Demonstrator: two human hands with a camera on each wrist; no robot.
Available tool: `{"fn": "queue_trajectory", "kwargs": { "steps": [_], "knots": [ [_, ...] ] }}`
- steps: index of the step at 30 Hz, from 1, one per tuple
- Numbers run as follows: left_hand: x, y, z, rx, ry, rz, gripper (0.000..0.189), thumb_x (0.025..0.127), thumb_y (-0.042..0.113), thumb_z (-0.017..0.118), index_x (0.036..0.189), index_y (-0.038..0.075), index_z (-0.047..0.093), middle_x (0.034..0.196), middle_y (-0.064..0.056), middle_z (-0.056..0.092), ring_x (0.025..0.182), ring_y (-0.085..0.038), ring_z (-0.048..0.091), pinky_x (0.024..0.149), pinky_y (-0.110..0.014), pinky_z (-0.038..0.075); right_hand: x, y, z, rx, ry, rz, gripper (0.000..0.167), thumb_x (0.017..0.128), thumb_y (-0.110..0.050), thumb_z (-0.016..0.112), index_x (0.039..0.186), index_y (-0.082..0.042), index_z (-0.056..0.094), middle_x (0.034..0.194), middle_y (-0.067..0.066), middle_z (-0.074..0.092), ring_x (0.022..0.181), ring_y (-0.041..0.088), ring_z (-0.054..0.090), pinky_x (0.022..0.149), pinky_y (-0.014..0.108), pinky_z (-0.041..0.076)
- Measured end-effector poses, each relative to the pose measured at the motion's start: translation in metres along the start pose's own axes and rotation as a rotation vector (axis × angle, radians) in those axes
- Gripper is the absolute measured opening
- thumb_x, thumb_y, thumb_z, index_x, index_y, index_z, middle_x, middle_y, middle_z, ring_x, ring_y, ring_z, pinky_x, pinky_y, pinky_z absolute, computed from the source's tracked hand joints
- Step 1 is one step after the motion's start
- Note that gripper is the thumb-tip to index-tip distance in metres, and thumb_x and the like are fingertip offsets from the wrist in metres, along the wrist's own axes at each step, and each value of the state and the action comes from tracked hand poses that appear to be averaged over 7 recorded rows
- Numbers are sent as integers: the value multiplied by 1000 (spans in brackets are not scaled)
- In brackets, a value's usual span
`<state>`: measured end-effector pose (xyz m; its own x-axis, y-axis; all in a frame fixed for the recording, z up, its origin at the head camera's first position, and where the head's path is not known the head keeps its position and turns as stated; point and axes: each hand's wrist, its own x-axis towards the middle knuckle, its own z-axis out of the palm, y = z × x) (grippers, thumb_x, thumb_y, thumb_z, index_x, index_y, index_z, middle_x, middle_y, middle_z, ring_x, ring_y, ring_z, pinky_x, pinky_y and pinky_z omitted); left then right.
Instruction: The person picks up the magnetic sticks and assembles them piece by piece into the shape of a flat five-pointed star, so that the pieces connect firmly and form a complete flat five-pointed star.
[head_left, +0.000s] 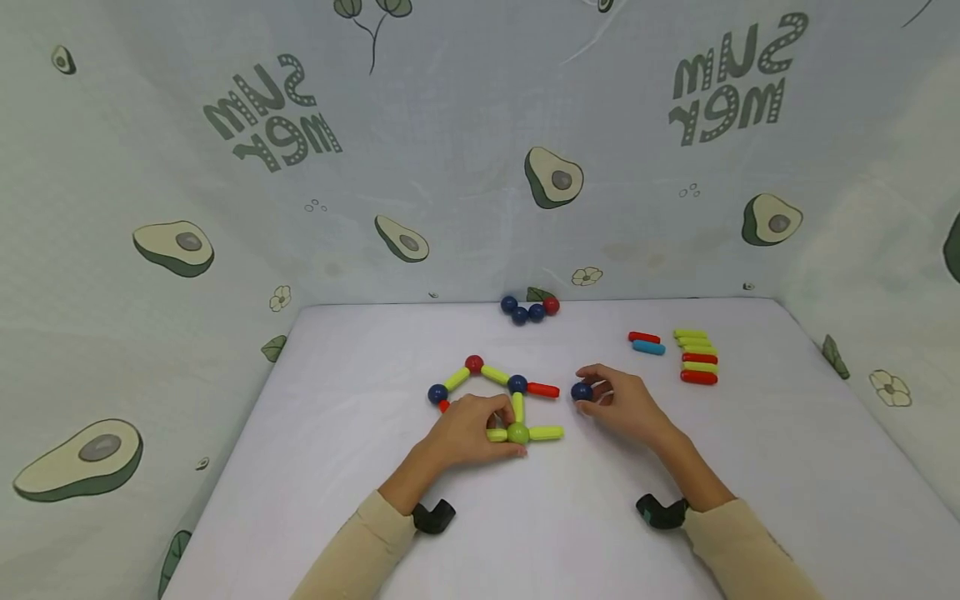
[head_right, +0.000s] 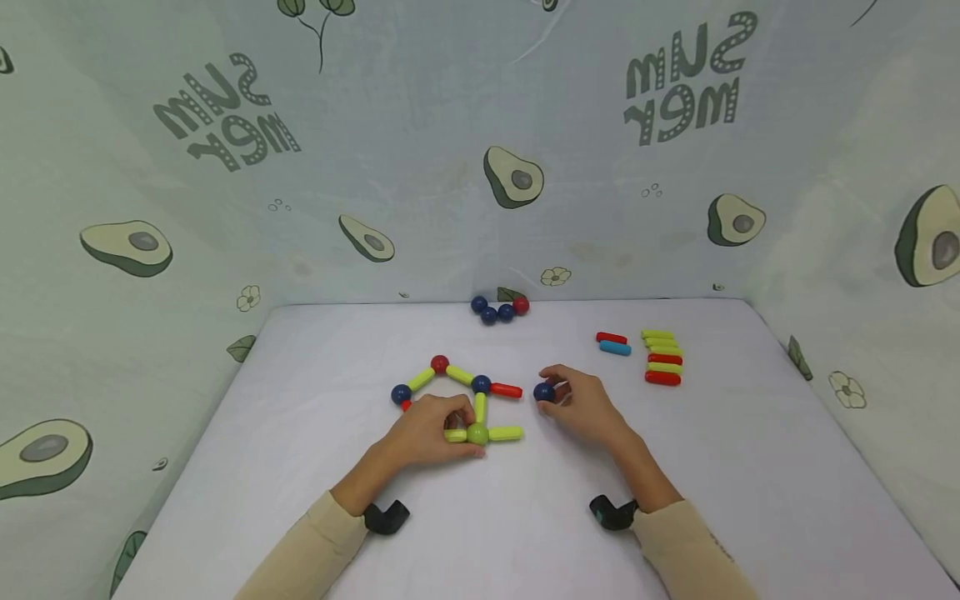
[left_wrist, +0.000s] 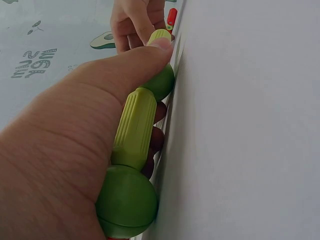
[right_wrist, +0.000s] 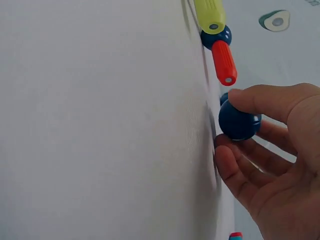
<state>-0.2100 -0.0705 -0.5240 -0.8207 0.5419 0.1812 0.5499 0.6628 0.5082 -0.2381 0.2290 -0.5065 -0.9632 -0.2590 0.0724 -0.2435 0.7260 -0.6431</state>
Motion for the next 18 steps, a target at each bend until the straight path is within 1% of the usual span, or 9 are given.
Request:
{"fn": "queue_trajectory", "kwargs": {
  "steps": [3,7,13,18],
  "knots": [
    [0,1,-1,3,-3,-5,41,79,61,83,98,31,62,86,21,63,77,1,55,67,-18,48,0,-3,4,1,2,-13,43,90,-20,81,128,-10,65,116,10,69,98,23,63,84,35,58],
    [1,1,-1,7,-5,-8,41,79,62,82,98,31,62,85,21,62,77,1,55,67,-18,48,1,-7,7,12,-4,-11,41,89,-21,82,124,-9,65,108,7,68,93,21,60,78,26,53],
    [0,1,-1,15,2,-2,42,79,63,82,98,32,61,86,21,62,78,1,56,67,-18,48,2,-11,11,23,-3,-19,42,89,-23,82,124,-9,64,109,8,68,92,20,59,77,25,52],
    [0,2,-2,25,0,5,42,79,63,81,98,31,61,87,21,62,78,1,56,67,-17,48,0,-10,13,38,-11,-34,46,89,-21,81,130,-10,63,113,9,67,94,21,59,77,23,52]
  ]
}}
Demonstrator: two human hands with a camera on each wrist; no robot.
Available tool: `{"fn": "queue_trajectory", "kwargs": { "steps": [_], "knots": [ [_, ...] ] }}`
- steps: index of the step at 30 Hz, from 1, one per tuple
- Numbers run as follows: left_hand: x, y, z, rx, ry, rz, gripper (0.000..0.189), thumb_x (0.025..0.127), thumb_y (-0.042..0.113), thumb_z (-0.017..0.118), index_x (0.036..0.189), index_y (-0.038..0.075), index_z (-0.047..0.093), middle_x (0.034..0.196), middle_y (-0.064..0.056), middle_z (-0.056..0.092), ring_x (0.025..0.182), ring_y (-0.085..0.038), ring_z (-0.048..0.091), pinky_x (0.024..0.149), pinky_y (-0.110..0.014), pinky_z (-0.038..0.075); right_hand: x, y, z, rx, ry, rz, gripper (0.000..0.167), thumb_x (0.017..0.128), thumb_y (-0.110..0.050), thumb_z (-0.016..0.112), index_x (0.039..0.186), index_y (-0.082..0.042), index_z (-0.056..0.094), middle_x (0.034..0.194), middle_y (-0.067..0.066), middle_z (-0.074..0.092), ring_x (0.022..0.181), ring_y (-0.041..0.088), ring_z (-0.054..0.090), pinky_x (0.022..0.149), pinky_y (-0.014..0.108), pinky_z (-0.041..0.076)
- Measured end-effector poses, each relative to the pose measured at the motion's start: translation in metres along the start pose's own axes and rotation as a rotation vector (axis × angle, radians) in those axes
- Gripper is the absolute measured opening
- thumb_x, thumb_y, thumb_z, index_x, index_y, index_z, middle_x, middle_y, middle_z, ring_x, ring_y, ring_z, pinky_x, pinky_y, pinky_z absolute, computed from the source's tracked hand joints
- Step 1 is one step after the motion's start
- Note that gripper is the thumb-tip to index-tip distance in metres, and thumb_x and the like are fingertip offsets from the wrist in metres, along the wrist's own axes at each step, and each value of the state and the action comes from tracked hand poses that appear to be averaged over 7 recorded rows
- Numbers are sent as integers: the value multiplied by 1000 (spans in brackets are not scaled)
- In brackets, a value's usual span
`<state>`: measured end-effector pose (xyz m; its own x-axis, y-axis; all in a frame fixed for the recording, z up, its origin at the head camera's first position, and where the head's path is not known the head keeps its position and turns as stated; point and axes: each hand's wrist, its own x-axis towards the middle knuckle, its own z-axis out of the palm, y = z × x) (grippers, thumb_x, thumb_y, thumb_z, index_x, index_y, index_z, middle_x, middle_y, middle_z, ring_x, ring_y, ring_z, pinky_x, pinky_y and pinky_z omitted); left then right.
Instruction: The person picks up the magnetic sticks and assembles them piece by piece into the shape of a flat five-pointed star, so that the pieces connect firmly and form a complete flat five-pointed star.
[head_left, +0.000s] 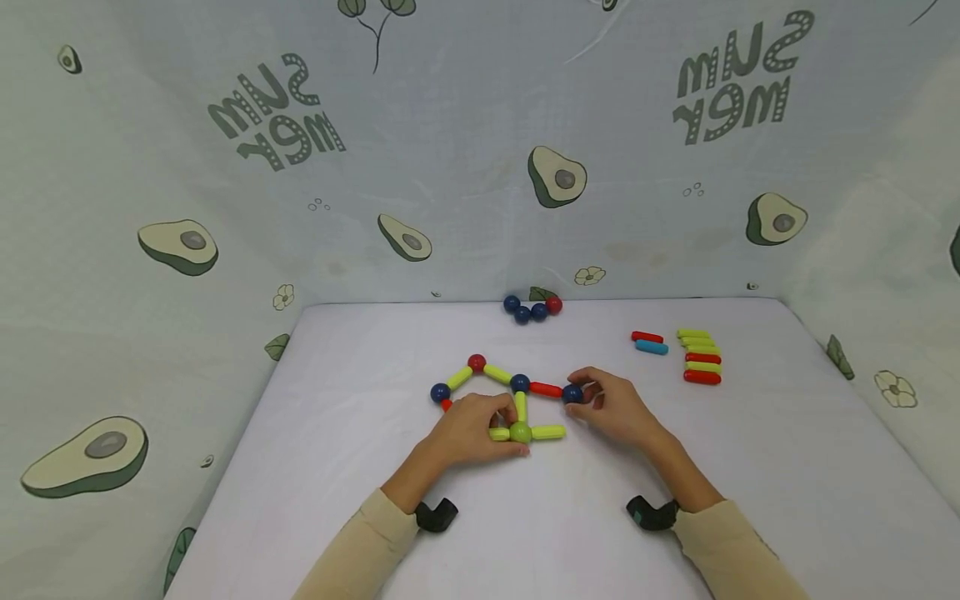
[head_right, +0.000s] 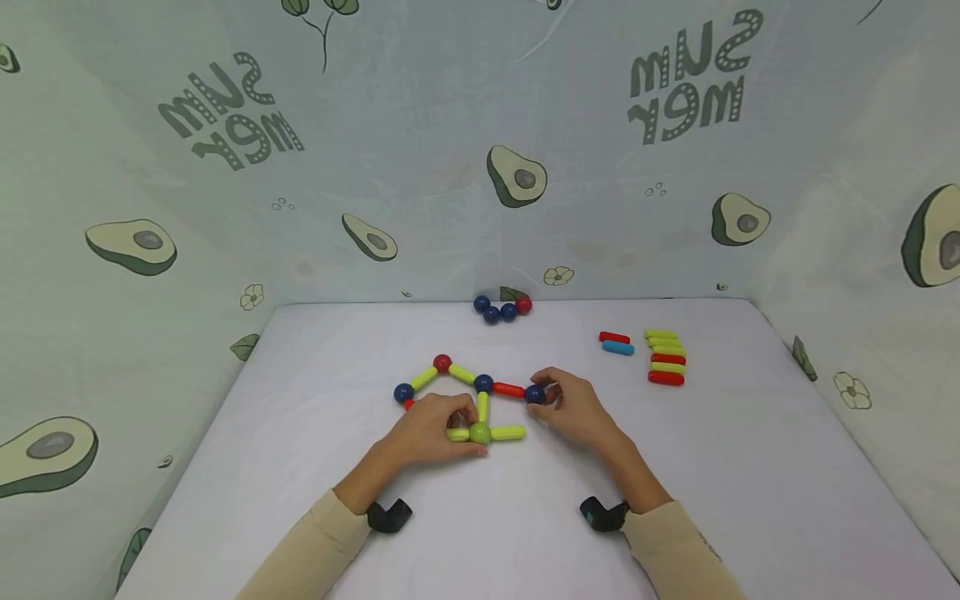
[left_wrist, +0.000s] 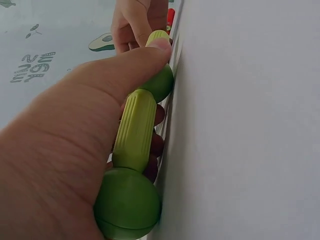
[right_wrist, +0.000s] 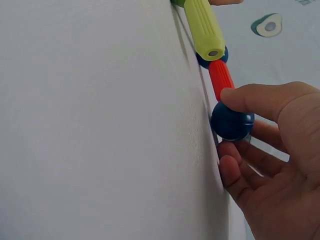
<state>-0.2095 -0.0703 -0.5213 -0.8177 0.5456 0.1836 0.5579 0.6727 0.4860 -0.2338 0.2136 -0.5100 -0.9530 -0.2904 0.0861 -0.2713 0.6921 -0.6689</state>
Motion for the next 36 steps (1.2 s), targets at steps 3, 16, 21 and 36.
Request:
{"fn": "queue_trajectory", "kwargs": {
  "steps": [3,16,21,36],
  "knots": [
    [1,3,0,66,17,13,46,78,66,80,99,30,61,92,19,61,81,-1,55,69,-18,48,-3,2,0,18,-17,-21,48,90,-17,79,135,-12,63,111,9,66,94,22,57,77,22,51],
    [17,42,19,207,57,-3,33,86,57,78,104,30,72,106,10,57,99,-7,51,77,-20,49,-4,14,1,63,-15,-77,41,95,-14,73,135,-14,65,99,5,62,88,19,52,72,22,46],
    [18,45,24,178,66,-51,26,89,47,79,102,26,74,104,8,57,96,-8,49,72,-18,47,-5,17,3,83,-6,-60,40,93,-13,74,133,-16,66,100,5,62,89,20,53,73,22,46],
    [18,40,28,146,203,-63,25,88,44,81,94,21,73,97,8,57,85,-6,50,66,-14,44,-8,22,7,131,-25,-143,36,89,-17,80,123,-18,70,107,1,66,96,20,54,80,24,47]
  ]
}}
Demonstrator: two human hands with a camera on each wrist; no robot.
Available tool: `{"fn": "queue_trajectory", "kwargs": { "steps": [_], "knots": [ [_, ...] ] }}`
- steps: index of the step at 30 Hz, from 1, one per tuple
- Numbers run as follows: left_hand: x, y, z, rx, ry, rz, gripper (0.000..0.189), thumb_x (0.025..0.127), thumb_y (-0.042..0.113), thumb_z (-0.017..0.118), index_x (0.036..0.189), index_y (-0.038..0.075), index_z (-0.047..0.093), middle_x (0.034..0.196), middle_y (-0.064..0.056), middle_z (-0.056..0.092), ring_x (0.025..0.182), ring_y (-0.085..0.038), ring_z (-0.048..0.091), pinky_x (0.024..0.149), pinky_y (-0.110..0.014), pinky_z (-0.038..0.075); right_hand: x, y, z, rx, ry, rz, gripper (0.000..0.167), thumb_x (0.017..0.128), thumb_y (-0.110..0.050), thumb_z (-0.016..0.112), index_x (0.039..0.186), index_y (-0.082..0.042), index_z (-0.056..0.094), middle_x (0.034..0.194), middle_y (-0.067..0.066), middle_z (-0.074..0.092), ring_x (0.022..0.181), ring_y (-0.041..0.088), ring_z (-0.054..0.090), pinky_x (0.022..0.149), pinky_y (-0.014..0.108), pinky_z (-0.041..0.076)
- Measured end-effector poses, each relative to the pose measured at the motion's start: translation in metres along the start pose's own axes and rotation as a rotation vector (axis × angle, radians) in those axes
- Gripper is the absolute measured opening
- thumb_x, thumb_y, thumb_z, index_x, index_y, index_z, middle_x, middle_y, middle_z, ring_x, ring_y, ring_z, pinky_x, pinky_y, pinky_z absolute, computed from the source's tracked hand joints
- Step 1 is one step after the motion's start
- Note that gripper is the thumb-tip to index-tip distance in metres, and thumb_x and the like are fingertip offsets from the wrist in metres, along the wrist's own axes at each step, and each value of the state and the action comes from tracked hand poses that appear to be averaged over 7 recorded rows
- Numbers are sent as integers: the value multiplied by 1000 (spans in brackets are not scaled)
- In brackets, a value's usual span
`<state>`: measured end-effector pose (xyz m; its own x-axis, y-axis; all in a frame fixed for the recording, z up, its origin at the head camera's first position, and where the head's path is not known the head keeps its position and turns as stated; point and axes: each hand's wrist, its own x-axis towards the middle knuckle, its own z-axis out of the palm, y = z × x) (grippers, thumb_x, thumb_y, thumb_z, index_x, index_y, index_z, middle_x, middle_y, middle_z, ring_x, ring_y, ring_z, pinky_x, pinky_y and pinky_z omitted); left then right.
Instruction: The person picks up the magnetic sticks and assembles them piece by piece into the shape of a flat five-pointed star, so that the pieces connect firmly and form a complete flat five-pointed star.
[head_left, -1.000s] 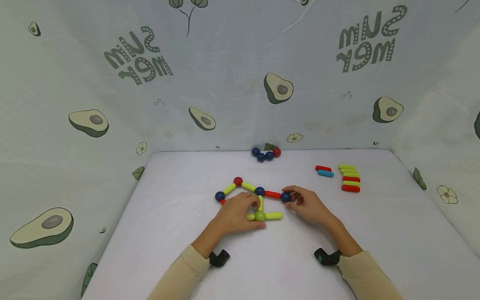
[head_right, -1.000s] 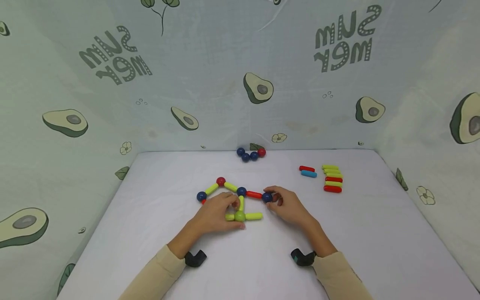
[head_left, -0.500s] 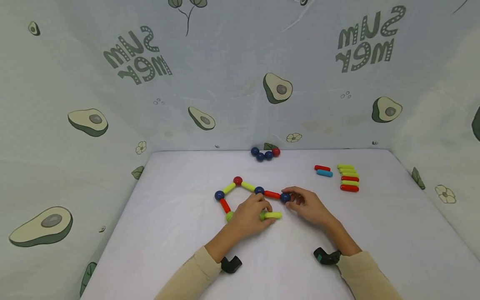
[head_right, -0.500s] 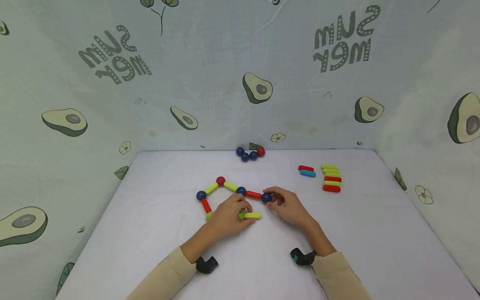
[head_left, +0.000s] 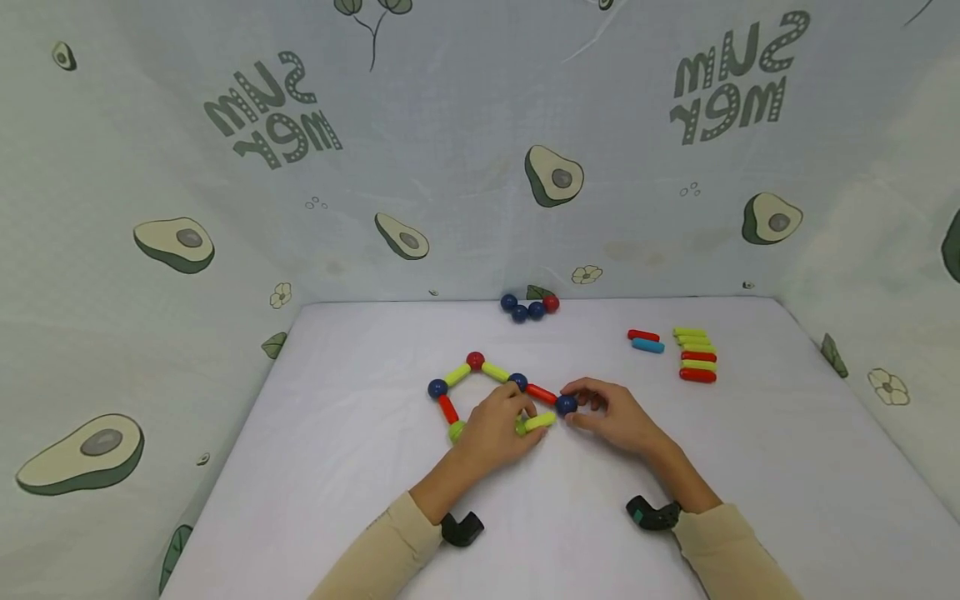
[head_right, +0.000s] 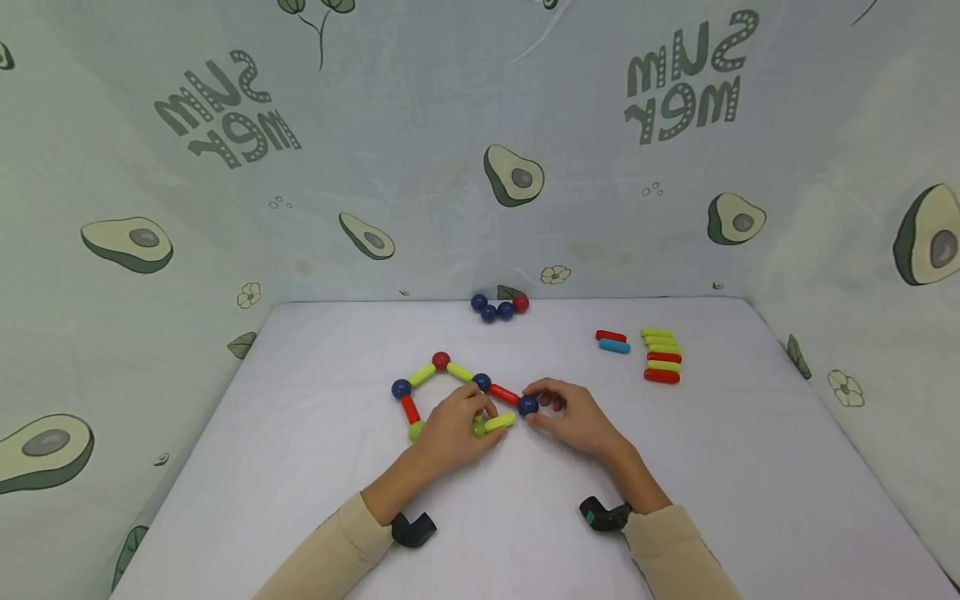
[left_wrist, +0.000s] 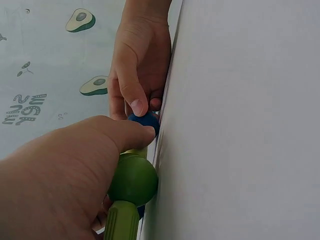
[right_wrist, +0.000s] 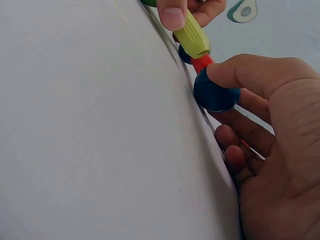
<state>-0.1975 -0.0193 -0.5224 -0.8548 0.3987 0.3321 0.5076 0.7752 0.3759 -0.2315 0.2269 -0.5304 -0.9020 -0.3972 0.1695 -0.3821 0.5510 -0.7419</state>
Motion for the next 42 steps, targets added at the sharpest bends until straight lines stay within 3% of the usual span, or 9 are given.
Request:
{"fn": "queue_trajectory", "kwargs": {
  "steps": [10,17,24,28,33,39,42],
  "knots": [
    [1,0,-3,5,-19,-23,31,87,48,81,98,21,72,98,8,57,87,-7,52,69,-15,46,-2,-5,2,-25,-27,-15,40,87,-29,84,123,-21,70,118,-1,67,106,19,56,91,29,49],
    [-1,4,-5,41,-7,-164,67,75,66,83,112,16,55,110,-3,61,87,-13,54,65,-22,46,-1,-1,1,-15,-11,-11,35,91,-30,79,123,-19,70,113,-1,68,100,17,56,85,25,49],
    [-2,4,-12,28,-80,-209,68,75,64,84,116,18,56,110,-3,57,80,-13,53,63,-21,45,0,2,-9,33,65,104,29,99,-29,70,125,-16,66,118,3,70,105,21,64,87,15,52],
    [-4,0,-18,-7,-138,-209,66,74,60,87,118,19,60,105,1,56,81,-11,53,66,-21,46,0,6,-18,15,98,156,29,102,-30,66,127,-14,65,122,6,70,107,24,66,86,17,53],
    [-10,-10,-25,-70,-201,-143,64,73,56,89,119,22,61,105,6,56,89,-9,53,76,-20,49,-2,14,-36,-37,157,211,35,104,-36,61,130,-13,63,125,10,68,108,27,66,83,14,52],
    [-15,-19,-35,-157,-269,-100,56,75,53,89,115,26,63,111,11,60,97,-6,56,86,-22,53,-4,28,-59,-100,277,185,42,104,-35,61,134,-5,61,132,18,63,114,34,63,79,2,41],
    [-15,-20,-36,-179,-252,-113,47,84,56,80,115,24,65,108,12,63,94,-6,57,84,-22,53,-1,35,-70,-145,328,176,42,104,-30,62,136,-2,59,134,21,58,107,34,62,76,5,42]
  ]
}}
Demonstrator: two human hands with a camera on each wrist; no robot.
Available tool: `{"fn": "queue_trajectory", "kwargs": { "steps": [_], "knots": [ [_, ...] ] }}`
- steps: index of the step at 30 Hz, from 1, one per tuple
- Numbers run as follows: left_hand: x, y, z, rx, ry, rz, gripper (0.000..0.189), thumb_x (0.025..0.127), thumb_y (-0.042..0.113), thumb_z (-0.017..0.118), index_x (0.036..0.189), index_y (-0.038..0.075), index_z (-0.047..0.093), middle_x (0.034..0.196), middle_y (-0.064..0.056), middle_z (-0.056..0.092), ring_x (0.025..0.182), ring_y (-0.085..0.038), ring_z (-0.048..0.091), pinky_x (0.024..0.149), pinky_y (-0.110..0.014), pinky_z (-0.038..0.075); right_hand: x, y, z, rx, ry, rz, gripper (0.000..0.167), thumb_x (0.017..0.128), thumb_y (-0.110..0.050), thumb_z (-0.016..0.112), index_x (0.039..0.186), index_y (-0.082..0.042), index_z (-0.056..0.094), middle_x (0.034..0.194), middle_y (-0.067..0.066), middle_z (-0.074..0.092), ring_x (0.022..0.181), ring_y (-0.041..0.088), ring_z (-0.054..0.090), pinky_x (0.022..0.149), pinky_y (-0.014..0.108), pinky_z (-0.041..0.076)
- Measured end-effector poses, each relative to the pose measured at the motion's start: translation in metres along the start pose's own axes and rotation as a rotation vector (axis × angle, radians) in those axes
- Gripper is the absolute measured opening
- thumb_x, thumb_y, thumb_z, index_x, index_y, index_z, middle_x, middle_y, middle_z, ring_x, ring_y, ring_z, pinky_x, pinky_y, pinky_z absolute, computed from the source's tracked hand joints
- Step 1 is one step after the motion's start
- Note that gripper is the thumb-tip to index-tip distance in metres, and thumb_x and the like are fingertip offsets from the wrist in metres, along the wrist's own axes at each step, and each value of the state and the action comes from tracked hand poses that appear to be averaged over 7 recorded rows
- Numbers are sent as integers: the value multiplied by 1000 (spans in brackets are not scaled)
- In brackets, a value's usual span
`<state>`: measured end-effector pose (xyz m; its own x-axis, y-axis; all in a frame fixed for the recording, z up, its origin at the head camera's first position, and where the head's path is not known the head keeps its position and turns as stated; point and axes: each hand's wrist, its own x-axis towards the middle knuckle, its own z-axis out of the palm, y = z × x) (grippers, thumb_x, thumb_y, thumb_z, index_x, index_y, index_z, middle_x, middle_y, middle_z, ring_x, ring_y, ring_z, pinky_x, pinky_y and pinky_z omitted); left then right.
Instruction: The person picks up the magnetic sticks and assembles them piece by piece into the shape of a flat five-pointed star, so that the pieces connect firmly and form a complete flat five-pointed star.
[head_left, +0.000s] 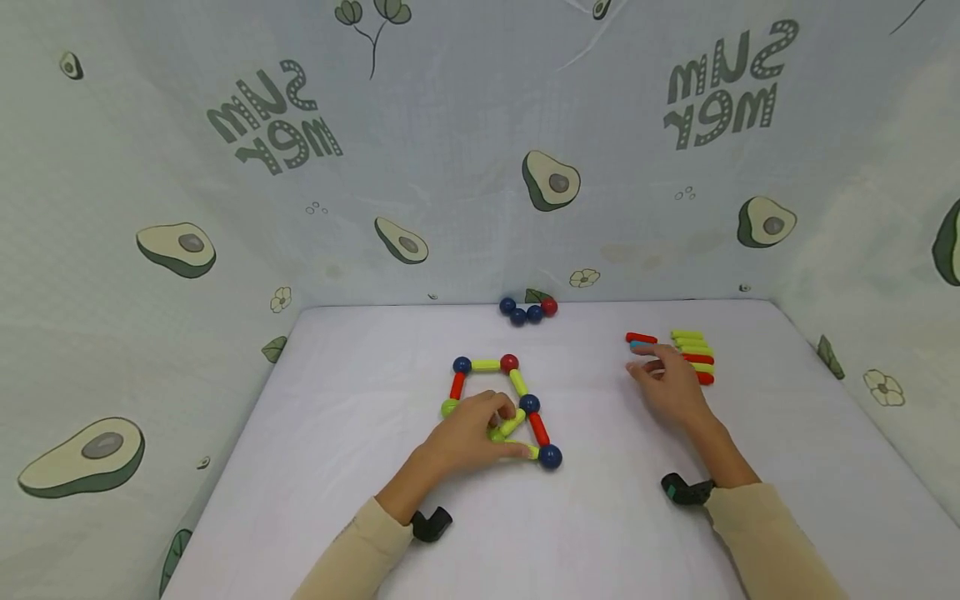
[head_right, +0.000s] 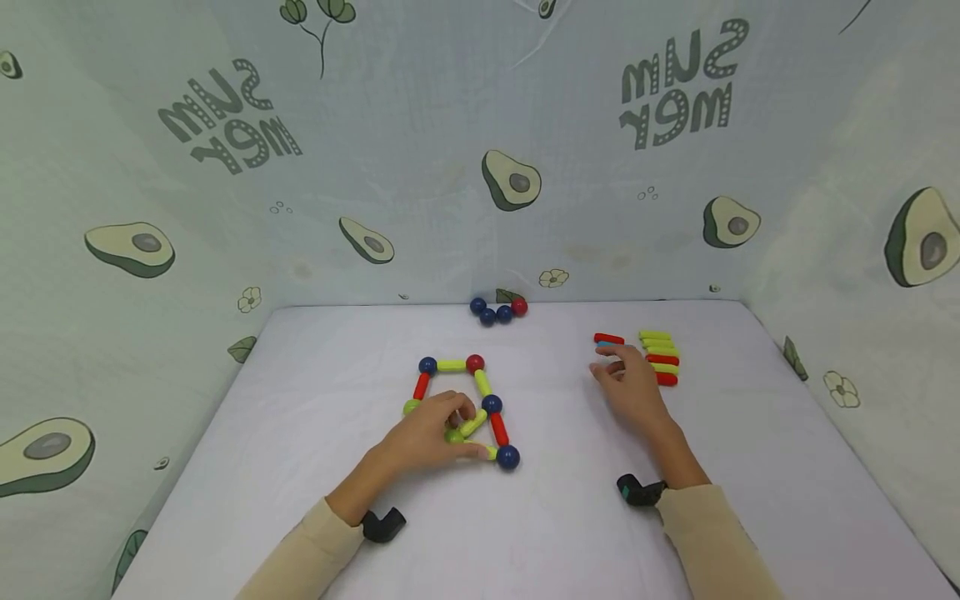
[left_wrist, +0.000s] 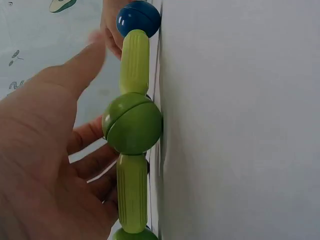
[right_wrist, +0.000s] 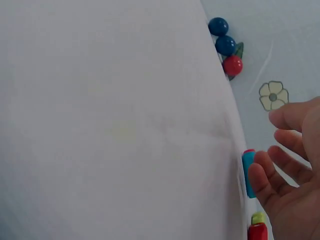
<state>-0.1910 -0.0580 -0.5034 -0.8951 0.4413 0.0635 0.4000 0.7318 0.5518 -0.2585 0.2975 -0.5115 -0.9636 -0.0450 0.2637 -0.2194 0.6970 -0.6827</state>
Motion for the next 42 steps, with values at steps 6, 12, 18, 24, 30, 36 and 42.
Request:
{"fn": "queue_trajectory", "kwargs": {
  "steps": [6,12,18,24,30,36,42],
  "knots": [
    [6,3,3,15,35,-29,36,97,46,69,119,17,71,94,10,66,84,-6,56,76,-19,50,13,4,-7,-115,-15,23,51,102,-22,64,145,1,50,141,26,48,101,32,56,75,23,47],
    [6,1,-1,19,-10,11,25,97,30,73,117,16,74,90,11,66,82,-4,57,77,-19,51,15,0,-9,-175,-72,46,52,99,-15,65,144,6,48,124,26,51,105,39,51,87,51,55],
    [2,-1,-9,19,-77,40,18,94,21,72,112,17,73,90,12,67,82,-4,57,77,-19,51,16,-1,-9,-206,-80,0,36,97,-5,65,129,10,60,130,33,51,119,51,50,101,65,48],
    [2,-1,-6,50,-86,63,23,95,26,75,115,15,72,92,11,68,82,-2,58,78,-18,51,13,-2,-4,-242,-115,-20,30,95,-9,70,123,2,67,130,31,53,123,50,46,99,65,49],
    [4,-7,-6,103,-51,118,21,96,28,74,115,17,75,95,11,70,84,-4,57,78,-19,50,2,-11,2,-195,-189,-40,35,96,-11,71,128,1,64,126,26,64,110,42,58,96,58,54],
    [5,-10,-7,129,-30,141,21,97,27,74,115,17,76,97,10,70,84,-7,55,77,-19,48,-10,-25,12,-166,-227,-71,34,93,-9,73,125,-1,66,117,18,68,98,30,61,88,48,58],
    [5,-8,-8,156,-37,130,23,98,26,72,118,15,75,103,7,72,87,-7,56,81,-21,50,-26,-41,26,-120,-260,-114,34,91,-10,77,124,-5,68,114,11,70,100,26,63,89,44,59]
  ]
}}
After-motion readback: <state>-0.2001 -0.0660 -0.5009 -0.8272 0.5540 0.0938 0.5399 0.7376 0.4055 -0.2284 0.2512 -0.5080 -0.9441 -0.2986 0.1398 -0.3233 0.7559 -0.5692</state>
